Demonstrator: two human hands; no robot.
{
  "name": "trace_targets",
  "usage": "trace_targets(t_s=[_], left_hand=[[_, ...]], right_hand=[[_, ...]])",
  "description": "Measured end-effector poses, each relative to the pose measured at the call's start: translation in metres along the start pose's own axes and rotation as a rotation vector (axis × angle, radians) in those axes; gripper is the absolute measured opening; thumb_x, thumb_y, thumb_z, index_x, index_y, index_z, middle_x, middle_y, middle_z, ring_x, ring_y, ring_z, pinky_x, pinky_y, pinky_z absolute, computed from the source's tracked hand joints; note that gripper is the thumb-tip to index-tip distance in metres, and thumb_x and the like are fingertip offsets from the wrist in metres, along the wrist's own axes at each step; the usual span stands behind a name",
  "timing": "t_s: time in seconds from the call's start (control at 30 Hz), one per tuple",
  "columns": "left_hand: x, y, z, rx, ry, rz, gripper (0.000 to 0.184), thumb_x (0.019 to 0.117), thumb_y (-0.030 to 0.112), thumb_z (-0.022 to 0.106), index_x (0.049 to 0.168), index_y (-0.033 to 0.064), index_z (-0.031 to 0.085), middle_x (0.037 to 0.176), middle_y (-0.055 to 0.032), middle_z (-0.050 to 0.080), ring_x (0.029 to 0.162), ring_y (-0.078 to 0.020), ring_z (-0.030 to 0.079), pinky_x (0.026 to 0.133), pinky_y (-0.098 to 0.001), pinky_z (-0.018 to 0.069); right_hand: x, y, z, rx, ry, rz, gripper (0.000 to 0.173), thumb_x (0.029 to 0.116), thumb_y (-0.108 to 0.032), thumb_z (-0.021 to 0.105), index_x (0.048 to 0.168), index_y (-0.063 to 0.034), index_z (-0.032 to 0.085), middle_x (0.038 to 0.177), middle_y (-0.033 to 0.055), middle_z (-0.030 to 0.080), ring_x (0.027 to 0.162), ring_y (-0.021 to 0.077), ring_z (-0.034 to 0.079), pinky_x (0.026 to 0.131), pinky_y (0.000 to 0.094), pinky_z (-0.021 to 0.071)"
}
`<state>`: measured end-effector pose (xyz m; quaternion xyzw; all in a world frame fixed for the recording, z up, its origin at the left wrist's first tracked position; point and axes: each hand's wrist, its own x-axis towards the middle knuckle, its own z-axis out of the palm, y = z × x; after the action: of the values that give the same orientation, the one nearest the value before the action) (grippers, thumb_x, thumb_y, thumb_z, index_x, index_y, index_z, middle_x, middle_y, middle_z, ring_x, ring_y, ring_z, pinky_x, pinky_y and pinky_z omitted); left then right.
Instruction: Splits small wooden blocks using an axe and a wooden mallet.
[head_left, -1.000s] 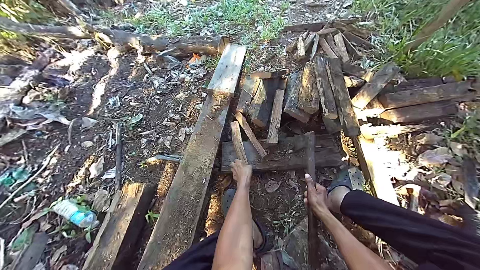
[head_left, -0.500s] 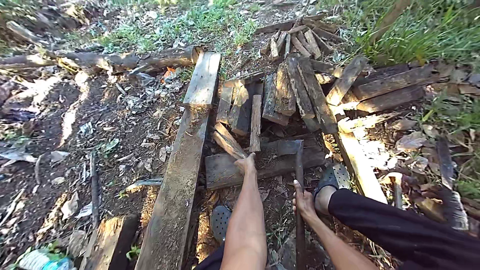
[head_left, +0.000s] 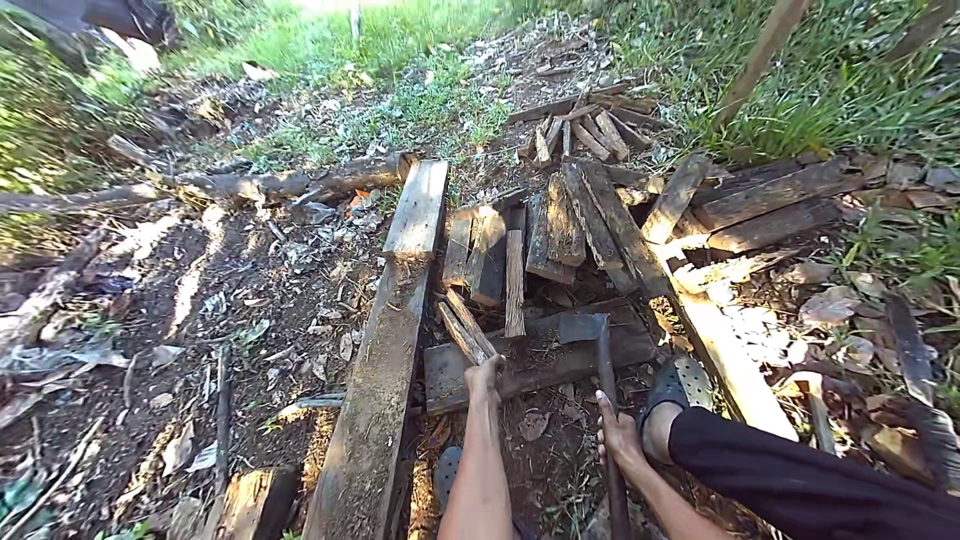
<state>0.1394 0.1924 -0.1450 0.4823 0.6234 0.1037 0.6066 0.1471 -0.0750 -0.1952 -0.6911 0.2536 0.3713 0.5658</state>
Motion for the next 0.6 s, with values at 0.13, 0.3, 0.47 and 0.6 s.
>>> trace_targets(t_s=[0.13,0.3,0.47,0.6], left_hand=[[-0.038,-0.045,-0.016,-0.169,-0.167,0.087,0.026,0.0898,0.011,0.077,0.105,-0.0062,0.064,0.074,-0.0138,0.066,0.058,-0.0196,0.062,0.053,-0.0347,0.0538],[-0.084,-0.124,0.002,-0.098,-0.04,0.218,0.038,0.0811,0.012,0.085,0.11,-0.0056,0.066,0.084,-0.0175,0.069,0.071,-0.0256,0.066,0.065,-0.0439,0.0566],[-0.092,-0.141,0.017,0.0,0.073,0.427,0.056,0.0726,0.01,0.088,0.121,-0.0047,0.063,0.099,-0.0194,0.072,0.089,-0.0269,0.07,0.08,-0.0479,0.0589],[-0.106,-0.047,0.054,-0.055,-0.034,0.646,0.071,0.0763,0.013,0.085,0.137,-0.0039,0.053,0.111,-0.0194,0.069,0.098,-0.025,0.069,0.086,-0.0456,0.0597]], right_hand=[[0.002,0.001,-0.001,0.025,-0.011,0.015,0.068,0.1011,-0.068,0.043,0.091,-0.0018,0.055,0.053,0.0082,0.05,0.037,0.0213,0.053,0.038,0.041,0.0524],[0.004,0.0,-0.001,0.069,-0.032,0.06,0.069,0.1007,-0.07,0.042,0.094,-0.0018,0.055,0.055,0.0078,0.049,0.038,0.0209,0.052,0.039,0.041,0.0521],[0.007,0.003,-0.002,0.061,-0.042,0.06,0.07,0.0996,-0.071,0.043,0.095,-0.0024,0.055,0.057,0.0082,0.05,0.04,0.0216,0.052,0.04,0.0417,0.0522],[0.012,0.005,0.0,0.027,-0.04,0.041,0.072,0.101,-0.069,0.042,0.097,0.0007,0.058,0.06,0.01,0.055,0.044,0.0223,0.056,0.044,0.042,0.0539]])
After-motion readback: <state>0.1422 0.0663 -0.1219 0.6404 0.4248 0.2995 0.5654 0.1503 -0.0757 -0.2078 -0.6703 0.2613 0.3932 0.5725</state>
